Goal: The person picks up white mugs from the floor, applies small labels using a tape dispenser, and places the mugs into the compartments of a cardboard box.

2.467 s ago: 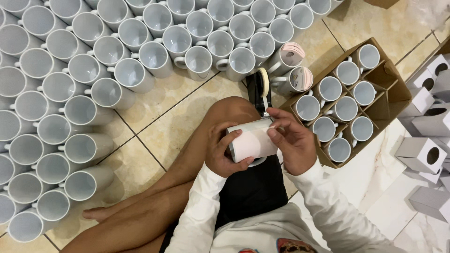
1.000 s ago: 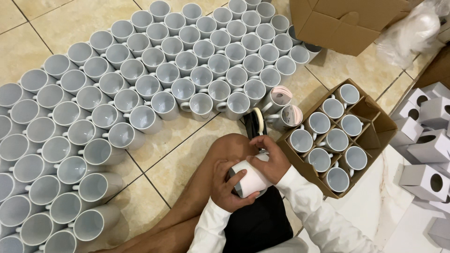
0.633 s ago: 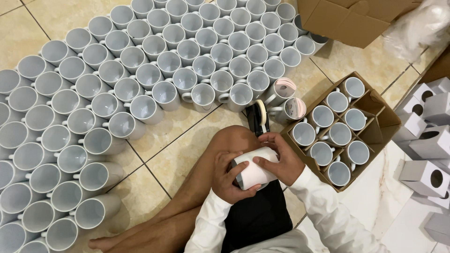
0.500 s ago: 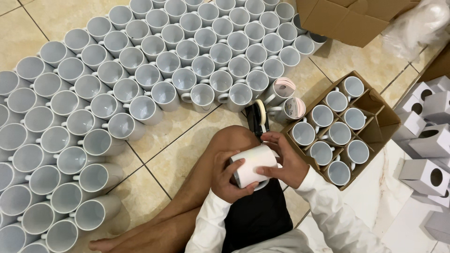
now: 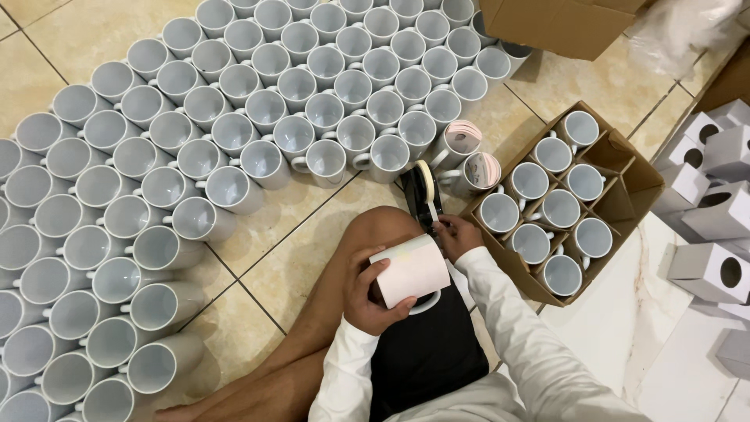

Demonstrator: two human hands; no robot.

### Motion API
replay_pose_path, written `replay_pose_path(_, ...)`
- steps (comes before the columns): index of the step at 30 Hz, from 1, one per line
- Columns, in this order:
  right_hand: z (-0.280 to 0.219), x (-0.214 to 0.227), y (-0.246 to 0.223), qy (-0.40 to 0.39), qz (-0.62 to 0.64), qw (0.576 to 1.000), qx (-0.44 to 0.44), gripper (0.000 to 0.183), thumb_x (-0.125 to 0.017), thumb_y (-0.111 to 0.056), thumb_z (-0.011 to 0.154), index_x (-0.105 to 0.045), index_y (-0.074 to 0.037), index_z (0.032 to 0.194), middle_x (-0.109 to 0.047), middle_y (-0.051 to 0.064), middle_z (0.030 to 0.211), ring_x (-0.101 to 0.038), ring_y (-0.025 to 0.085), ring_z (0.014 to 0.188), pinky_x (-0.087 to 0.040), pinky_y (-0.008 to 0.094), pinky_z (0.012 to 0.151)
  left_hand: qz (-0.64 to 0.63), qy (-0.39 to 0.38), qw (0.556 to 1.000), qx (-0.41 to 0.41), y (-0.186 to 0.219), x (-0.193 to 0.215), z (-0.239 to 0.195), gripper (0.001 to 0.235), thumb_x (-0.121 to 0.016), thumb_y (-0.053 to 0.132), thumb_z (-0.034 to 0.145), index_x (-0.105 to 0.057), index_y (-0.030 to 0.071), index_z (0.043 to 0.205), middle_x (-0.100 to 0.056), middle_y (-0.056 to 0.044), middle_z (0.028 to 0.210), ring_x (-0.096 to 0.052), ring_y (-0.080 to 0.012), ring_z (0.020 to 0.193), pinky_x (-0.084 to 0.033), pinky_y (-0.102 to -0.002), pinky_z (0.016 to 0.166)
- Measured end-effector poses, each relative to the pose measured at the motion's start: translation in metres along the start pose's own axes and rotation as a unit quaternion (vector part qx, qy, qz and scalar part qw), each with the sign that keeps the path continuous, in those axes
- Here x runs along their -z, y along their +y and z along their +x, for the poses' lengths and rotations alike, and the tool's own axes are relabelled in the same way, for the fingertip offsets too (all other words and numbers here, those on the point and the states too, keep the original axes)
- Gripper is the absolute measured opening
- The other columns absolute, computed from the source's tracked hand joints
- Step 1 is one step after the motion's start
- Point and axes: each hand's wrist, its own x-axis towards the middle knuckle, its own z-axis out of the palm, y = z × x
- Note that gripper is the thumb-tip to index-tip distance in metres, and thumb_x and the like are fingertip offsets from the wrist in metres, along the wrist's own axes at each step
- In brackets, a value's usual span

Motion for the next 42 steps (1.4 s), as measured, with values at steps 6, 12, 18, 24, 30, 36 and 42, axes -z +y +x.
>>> replay_pose_path(6,0.002,-0.004,-0.011,0.017,0.099,0.994,-0.04,0.013,-0.063,-0.024,0.086,-0.071,-0.017,0.094,-0.06,0.0,0.049,-0.062,0.016,0.044,-0.05,0.028,0.053,0.001,-0.006,1.0,0.0,-0.002,0.0,-0.001,0.06,-0.081,0.037,0.07,-0.056,0.003,0.113,-0.054,-0.024,0.115,-0.062,-0.0364,0.103,-0.049,-0.049,0.089)
replay_pose_path(12,-0.004,-0.001,-0.024,-0.002,0.08,0.996,-0.051,0.016,-0.062,-0.029,0.086,-0.069,-0.016,0.094,-0.063,0.0,0.054,-0.065,0.015,0.056,-0.051,0.028,0.067,-0.007,-0.008,1.0,0.006,-0.005,0.0,-0.004,0.061,-0.082,0.036,0.068,-0.056,0.004,0.113,-0.053,-0.023,0.115,-0.062,-0.0374,0.104,-0.049,-0.049,0.09)
replay_pose_path(18,-0.03,0.02,-0.04,0.049,0.074,0.996,0.015,0.014,-0.063,-0.017,0.087,-0.069,-0.008,0.095,-0.067,0.012,0.086,-0.069,0.024,0.07,-0.056,0.035,0.069,0.002,-0.011,1.0,0.007,-0.005,0.001,-0.002,0.061,-0.081,0.036,0.069,-0.056,0.004,0.114,-0.053,-0.023,0.115,-0.061,-0.0372,0.105,-0.049,-0.049,0.09)
replay_pose_path(24,-0.036,-0.005,-0.004,0.101,0.084,0.99,-0.055,0.017,-0.072,-0.024,0.082,-0.074,-0.013,0.095,-0.071,0.007,0.083,-0.07,0.023,0.08,-0.056,0.035,0.068,0.001,-0.008,1.0,0.004,-0.004,0.001,-0.001,0.06,-0.08,0.038,0.07,-0.056,0.005,0.114,-0.053,-0.022,0.115,-0.061,-0.036,0.102,-0.05,-0.048,0.089)
replay_pose_path(30,-0.01,-0.035,0.036,0.092,0.207,0.971,-0.076,0.015,-0.074,-0.02,0.081,-0.075,-0.01,0.092,-0.071,0.011,0.078,-0.066,0.02,0.073,-0.055,0.034,0.065,-0.002,-0.007,1.0,0.009,-0.004,0.001,0.0,0.061,-0.081,0.038,0.07,-0.055,0.005,0.114,-0.053,-0.023,0.116,-0.062,-0.0356,0.103,-0.05,-0.048,0.088)
replay_pose_path(36,-0.011,-0.043,0.081,0.088,0.034,0.994,-0.046,0.019,-0.072,-0.025,0.077,-0.074,-0.013,0.092,-0.072,0.01,0.077,-0.069,0.028,0.077,-0.053,0.041,0.065,0.005,-0.003,1.0,0.008,-0.003,0.001,0.001,0.061,-0.08,0.04,0.07,-0.057,0.004,0.113,-0.055,-0.022,0.116,-0.062,-0.0346,0.102,-0.049,-0.045,0.09)
replay_pose_path(42,-0.103,0.018,-0.026,0.108,0.337,0.934,0.049,0.011,-0.067,-0.001,0.086,-0.066,0.004,0.096,-0.066,0.017,0.074,-0.059,0.018,0.056,-0.046,0.025,0.046,0.005,0.006,1.0,0.017,-0.003,-0.002,0.002,0.061,-0.079,0.041,0.071,-0.057,0.004,0.114,-0.055,-0.021,0.116,-0.062,-0.0321,0.104,-0.048,-0.043,0.092)
